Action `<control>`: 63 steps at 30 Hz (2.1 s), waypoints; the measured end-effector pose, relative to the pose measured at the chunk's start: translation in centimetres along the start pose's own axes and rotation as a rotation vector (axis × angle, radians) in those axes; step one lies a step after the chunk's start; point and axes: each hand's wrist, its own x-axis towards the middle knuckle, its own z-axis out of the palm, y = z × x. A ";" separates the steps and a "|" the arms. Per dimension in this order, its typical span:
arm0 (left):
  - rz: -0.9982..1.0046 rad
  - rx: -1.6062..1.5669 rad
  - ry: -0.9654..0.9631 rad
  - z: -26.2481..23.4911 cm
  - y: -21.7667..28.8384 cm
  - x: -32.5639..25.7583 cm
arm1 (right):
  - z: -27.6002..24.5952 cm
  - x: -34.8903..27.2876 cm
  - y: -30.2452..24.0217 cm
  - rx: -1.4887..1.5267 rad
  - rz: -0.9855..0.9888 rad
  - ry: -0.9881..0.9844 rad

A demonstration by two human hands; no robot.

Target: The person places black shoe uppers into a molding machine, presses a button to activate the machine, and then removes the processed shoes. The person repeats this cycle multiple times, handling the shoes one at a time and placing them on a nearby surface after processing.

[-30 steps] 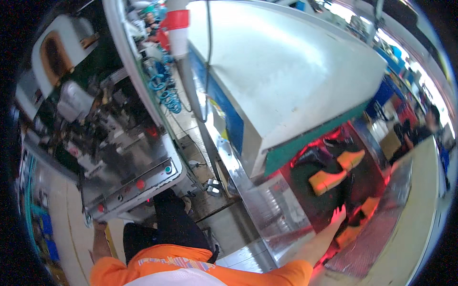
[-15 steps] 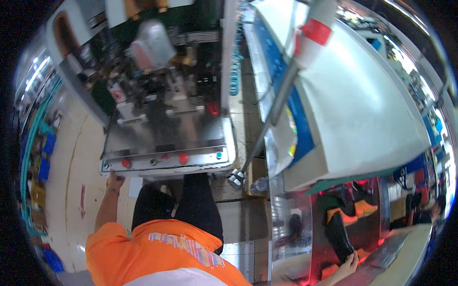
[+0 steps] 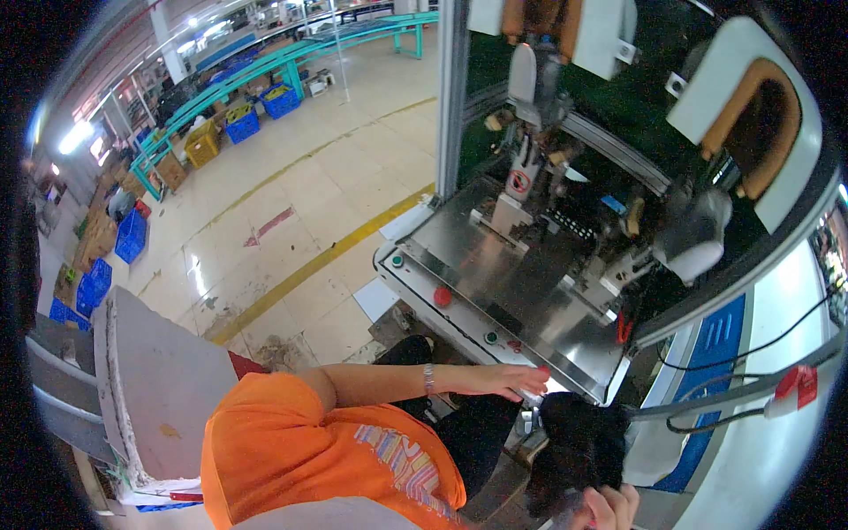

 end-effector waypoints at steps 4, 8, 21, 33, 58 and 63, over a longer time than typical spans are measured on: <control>0.276 0.044 -0.157 -3.3 3.1 -0.7 | 4.4 6.5 -2.1 0.150 -0.091 0.020; 0.089 -0.736 -0.513 -6.3 5.8 -4.4 | 8.0 6.9 -2.3 0.331 -0.085 -0.098; 0.004 -0.456 0.101 -8.0 3.4 -5.3 | 11.1 7.4 -0.9 0.106 -0.020 0.334; -0.235 -0.687 -0.119 -2.8 8.8 -2.3 | 9.9 3.2 0.9 0.287 0.108 0.465; -0.105 0.724 -0.344 3.1 17.1 -0.7 | 12.3 9.9 9.5 1.198 0.202 -0.290; 0.023 0.827 -0.267 0.9 17.8 -0.5 | 12.0 10.9 10.0 1.512 0.155 0.126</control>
